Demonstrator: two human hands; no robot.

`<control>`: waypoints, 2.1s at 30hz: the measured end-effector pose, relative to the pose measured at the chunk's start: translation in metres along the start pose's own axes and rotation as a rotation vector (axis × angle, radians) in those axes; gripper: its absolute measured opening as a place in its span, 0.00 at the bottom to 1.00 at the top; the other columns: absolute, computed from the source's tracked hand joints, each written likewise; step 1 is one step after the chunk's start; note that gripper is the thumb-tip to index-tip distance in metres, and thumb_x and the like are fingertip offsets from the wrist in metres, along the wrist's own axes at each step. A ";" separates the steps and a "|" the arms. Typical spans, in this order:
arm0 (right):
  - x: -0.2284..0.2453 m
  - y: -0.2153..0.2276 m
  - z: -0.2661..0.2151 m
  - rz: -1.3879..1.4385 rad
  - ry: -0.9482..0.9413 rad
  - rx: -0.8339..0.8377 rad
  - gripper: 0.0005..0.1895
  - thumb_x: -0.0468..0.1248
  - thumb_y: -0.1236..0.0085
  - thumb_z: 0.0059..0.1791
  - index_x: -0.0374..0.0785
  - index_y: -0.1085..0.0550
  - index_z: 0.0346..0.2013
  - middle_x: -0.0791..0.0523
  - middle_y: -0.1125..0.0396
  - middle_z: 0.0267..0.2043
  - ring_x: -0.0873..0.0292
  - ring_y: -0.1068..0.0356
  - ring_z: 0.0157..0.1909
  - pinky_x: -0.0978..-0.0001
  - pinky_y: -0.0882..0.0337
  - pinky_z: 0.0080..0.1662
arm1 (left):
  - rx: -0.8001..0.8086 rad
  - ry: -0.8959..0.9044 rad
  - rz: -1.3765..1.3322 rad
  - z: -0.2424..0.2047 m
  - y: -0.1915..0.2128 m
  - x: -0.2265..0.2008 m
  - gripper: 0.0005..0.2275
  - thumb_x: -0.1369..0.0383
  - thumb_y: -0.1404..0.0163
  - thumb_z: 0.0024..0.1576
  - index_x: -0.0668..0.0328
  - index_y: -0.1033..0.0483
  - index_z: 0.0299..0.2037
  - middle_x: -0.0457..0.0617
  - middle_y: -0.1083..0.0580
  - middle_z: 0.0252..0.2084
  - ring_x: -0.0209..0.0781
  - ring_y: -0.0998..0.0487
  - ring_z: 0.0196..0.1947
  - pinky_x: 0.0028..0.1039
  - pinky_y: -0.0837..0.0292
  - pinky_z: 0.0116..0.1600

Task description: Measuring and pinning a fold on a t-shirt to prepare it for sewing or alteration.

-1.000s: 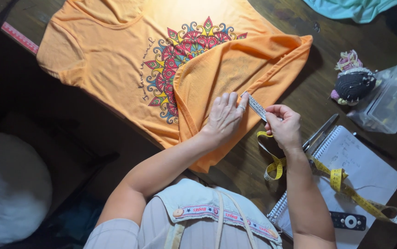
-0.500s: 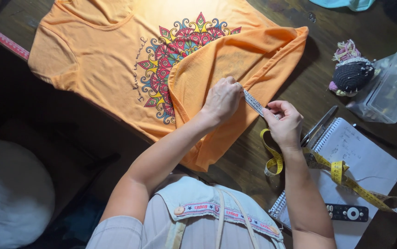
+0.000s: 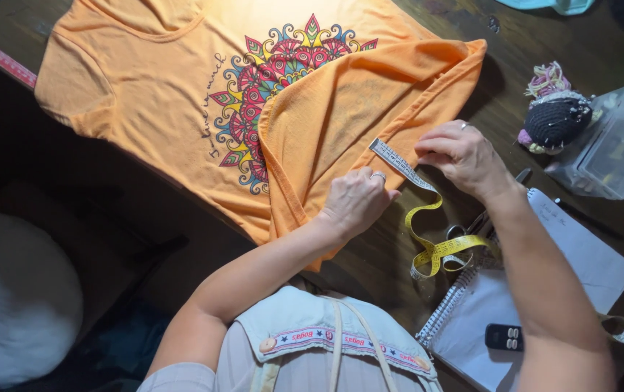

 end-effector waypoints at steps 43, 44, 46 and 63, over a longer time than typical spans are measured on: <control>0.032 0.005 -0.048 -0.310 0.235 -0.034 0.11 0.44 0.39 0.48 0.56 0.19 0.46 0.53 0.26 0.56 0.48 0.27 0.64 0.52 0.30 0.65 | -0.287 -0.343 0.050 -0.006 0.010 -0.038 0.18 0.69 0.47 0.56 0.55 0.23 0.58 0.64 0.28 0.63 0.59 0.33 0.70 0.48 0.48 0.77; 0.034 0.007 -0.047 -0.295 0.235 -0.049 0.11 0.43 0.39 0.48 0.55 0.19 0.45 0.53 0.26 0.55 0.47 0.27 0.63 0.52 0.31 0.65 | -0.284 -0.346 0.047 -0.007 0.008 -0.037 0.17 0.68 0.47 0.58 0.53 0.23 0.58 0.64 0.28 0.63 0.59 0.33 0.70 0.50 0.49 0.77; 0.036 0.007 -0.048 -0.281 0.237 -0.065 0.10 0.42 0.38 0.48 0.55 0.19 0.44 0.52 0.26 0.54 0.47 0.26 0.62 0.51 0.31 0.65 | -0.281 -0.349 0.044 -0.008 0.007 -0.036 0.15 0.67 0.48 0.59 0.51 0.22 0.57 0.63 0.28 0.64 0.58 0.33 0.70 0.51 0.49 0.77; 0.025 0.004 -0.035 -0.258 0.187 -0.070 0.05 0.40 0.37 0.49 0.50 0.21 0.40 0.62 0.25 0.50 0.57 0.25 0.58 0.61 0.31 0.60 | -0.239 -0.288 0.186 -0.015 0.008 -0.036 0.24 0.68 0.42 0.53 0.44 0.26 0.62 0.60 0.30 0.65 0.56 0.32 0.66 0.47 0.44 0.70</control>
Point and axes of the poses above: each hand's wrist, its own z-axis towards the middle knuckle, its own y-axis out of the back of the hand, x = y × z, the point moved 8 cm from there along z, towards the middle knuckle
